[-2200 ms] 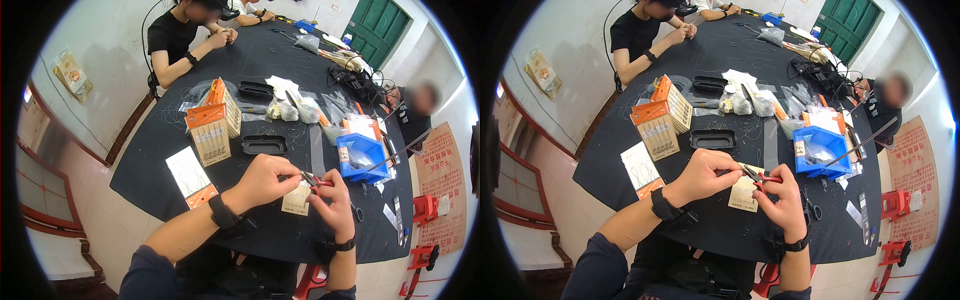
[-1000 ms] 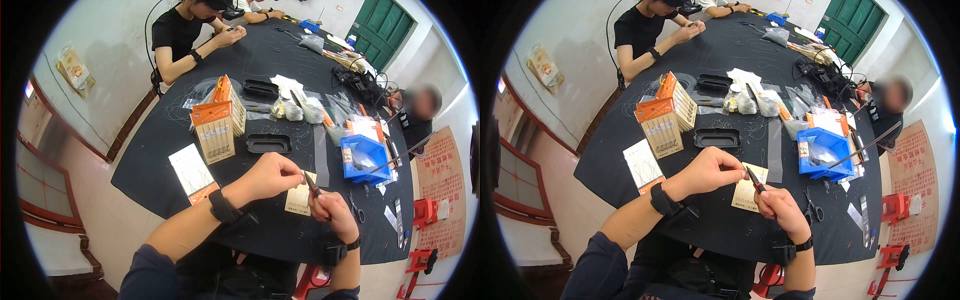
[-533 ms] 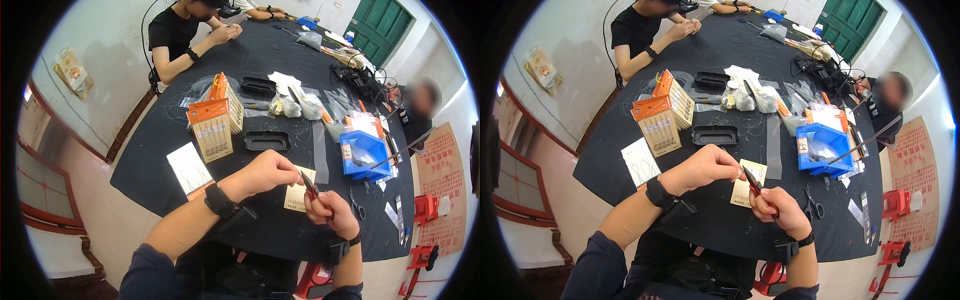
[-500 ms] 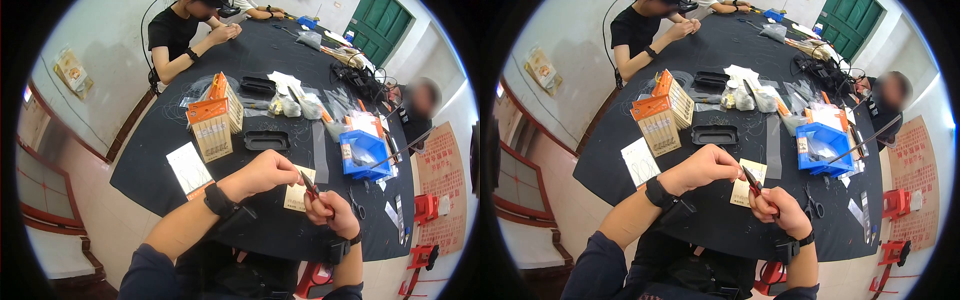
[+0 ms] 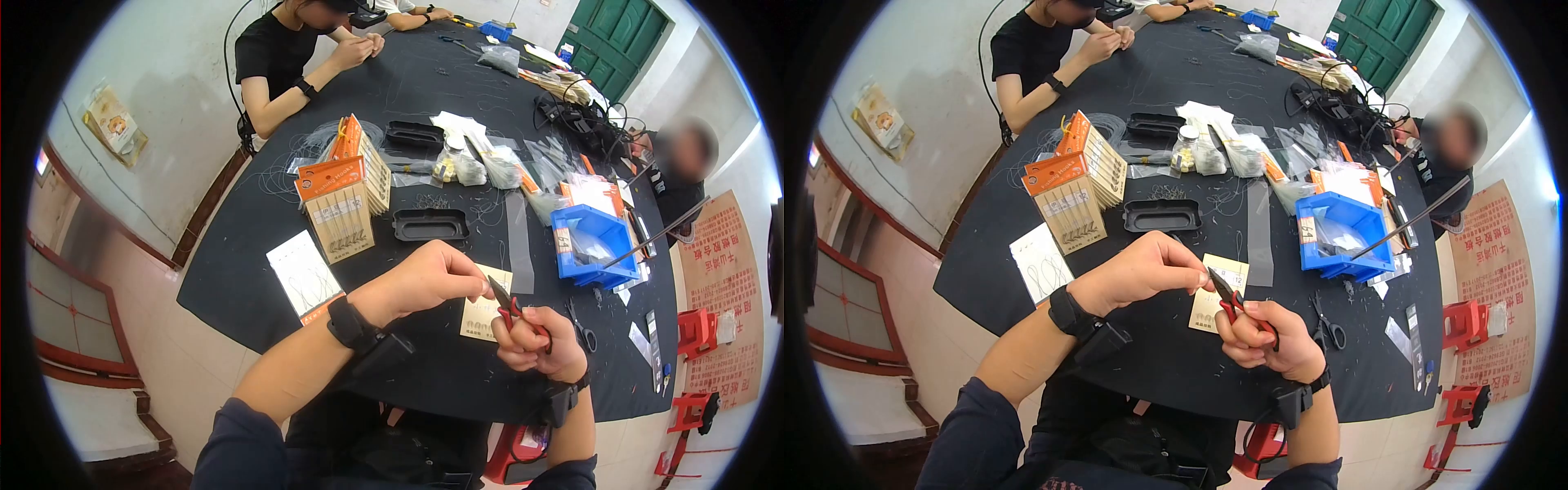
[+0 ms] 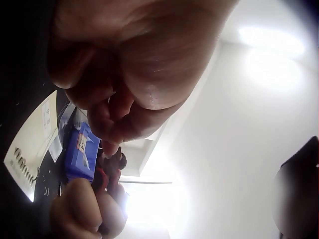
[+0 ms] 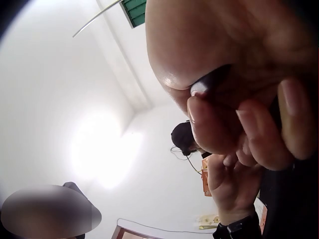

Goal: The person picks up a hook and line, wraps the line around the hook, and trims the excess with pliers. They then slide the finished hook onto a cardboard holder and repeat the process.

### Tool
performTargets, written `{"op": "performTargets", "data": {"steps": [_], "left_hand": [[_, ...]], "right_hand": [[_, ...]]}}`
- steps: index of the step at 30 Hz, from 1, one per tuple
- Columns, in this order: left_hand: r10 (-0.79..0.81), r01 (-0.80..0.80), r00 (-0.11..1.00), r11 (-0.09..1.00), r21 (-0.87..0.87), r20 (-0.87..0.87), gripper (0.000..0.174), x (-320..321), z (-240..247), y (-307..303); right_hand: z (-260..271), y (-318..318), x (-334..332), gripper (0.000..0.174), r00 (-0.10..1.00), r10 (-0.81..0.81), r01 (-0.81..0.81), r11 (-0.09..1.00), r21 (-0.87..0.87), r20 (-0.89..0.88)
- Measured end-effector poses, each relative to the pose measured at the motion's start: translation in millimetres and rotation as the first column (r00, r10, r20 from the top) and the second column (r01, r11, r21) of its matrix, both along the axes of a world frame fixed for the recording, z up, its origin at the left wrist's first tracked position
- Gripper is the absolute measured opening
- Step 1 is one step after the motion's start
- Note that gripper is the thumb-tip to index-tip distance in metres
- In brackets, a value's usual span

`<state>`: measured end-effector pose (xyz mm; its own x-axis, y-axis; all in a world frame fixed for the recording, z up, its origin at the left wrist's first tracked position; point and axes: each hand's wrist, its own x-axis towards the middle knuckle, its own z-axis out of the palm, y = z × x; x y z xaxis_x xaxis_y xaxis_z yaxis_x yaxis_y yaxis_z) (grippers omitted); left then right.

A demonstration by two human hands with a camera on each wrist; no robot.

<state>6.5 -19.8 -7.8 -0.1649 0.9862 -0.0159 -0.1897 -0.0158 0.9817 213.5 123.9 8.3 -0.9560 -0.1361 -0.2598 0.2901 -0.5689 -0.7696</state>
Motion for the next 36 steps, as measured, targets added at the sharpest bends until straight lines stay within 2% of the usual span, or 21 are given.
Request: {"op": "performTargets", "data": {"steps": [5,16,26,36], "left_hand": [[-0.012,0.012,1.0,1.0,-0.004,-0.004,0.017,-0.3,2.6,-0.9],[0.069,-0.074,0.995,0.993,-0.089,-0.067,0.018,2.4,-2.2,1.3],[0.055,-0.058,0.998,0.995,-0.08,-0.039,0.017,1.9,0.1,1.0],[0.024,-0.027,0.999,0.996,-0.085,-0.034,0.019,2.0,1.9,0.1]], "right_hand": [[-2.3,3.3,1.3,0.054,0.999,0.036,-0.036,0.997,-0.075,-0.01],[1.3,-2.8,-2.4,0.053,0.999,-0.037,0.038,0.998,0.052,-0.02],[-2.2,-3.6,-0.8,0.052,0.999,-0.04,0.042,0.991,0.129,-0.017],[1.4,-2.3,1.0,0.053,1.0,-0.005,0.006,0.996,0.089,-0.01]]}}
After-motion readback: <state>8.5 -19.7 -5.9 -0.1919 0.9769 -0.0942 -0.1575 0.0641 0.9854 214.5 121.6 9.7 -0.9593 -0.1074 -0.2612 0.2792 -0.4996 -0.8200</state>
